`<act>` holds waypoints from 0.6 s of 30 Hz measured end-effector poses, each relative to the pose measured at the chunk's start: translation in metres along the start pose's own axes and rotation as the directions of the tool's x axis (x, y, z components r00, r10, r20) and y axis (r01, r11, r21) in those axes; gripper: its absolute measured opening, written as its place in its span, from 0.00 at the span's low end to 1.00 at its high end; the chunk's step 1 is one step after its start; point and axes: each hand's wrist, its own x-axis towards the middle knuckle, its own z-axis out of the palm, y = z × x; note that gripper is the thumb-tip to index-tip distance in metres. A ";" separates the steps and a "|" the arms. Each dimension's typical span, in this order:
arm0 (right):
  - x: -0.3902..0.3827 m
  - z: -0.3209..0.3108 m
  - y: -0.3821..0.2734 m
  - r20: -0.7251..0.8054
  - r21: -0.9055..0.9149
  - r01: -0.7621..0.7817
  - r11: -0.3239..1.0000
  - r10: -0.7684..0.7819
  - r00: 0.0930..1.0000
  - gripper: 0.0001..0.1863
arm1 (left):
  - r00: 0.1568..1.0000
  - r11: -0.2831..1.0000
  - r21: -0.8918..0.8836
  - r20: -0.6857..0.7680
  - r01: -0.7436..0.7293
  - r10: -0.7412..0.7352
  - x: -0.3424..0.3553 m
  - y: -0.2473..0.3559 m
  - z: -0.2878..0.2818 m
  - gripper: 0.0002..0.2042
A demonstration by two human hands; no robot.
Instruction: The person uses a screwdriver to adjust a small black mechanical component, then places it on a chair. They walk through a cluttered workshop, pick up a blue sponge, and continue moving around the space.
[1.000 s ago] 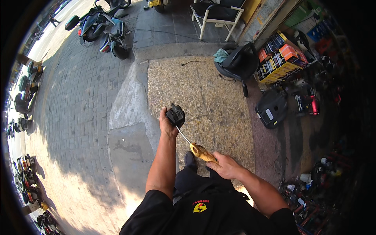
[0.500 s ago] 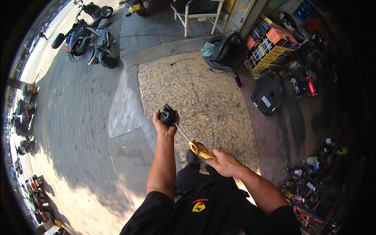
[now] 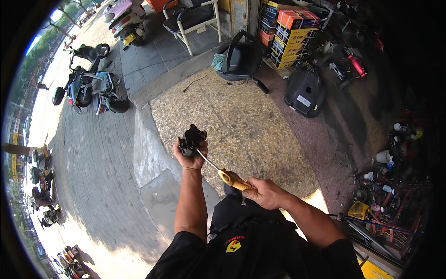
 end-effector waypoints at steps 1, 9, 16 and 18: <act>-0.008 -0.005 0.004 -0.011 0.013 0.011 1.000 -0.011 1.000 0.25 | 1.000 0.999 0.035 -0.001 0.001 -0.001 0.002 -0.008 0.006 0.35; -0.065 -0.032 0.056 -0.152 0.100 0.106 0.989 -0.090 0.984 0.27 | 0.967 0.981 0.155 0.204 0.119 -0.150 0.025 -0.069 0.039 0.35; -0.108 -0.066 0.096 -0.334 0.165 0.068 0.984 -0.009 0.942 0.28 | 0.920 0.934 0.203 0.206 0.294 -0.335 0.072 -0.142 0.072 0.33; -0.119 -0.071 0.099 -0.337 0.192 0.048 0.980 0.020 0.941 0.28 | 0.894 0.910 0.235 0.217 0.342 -0.392 0.092 -0.165 0.074 0.33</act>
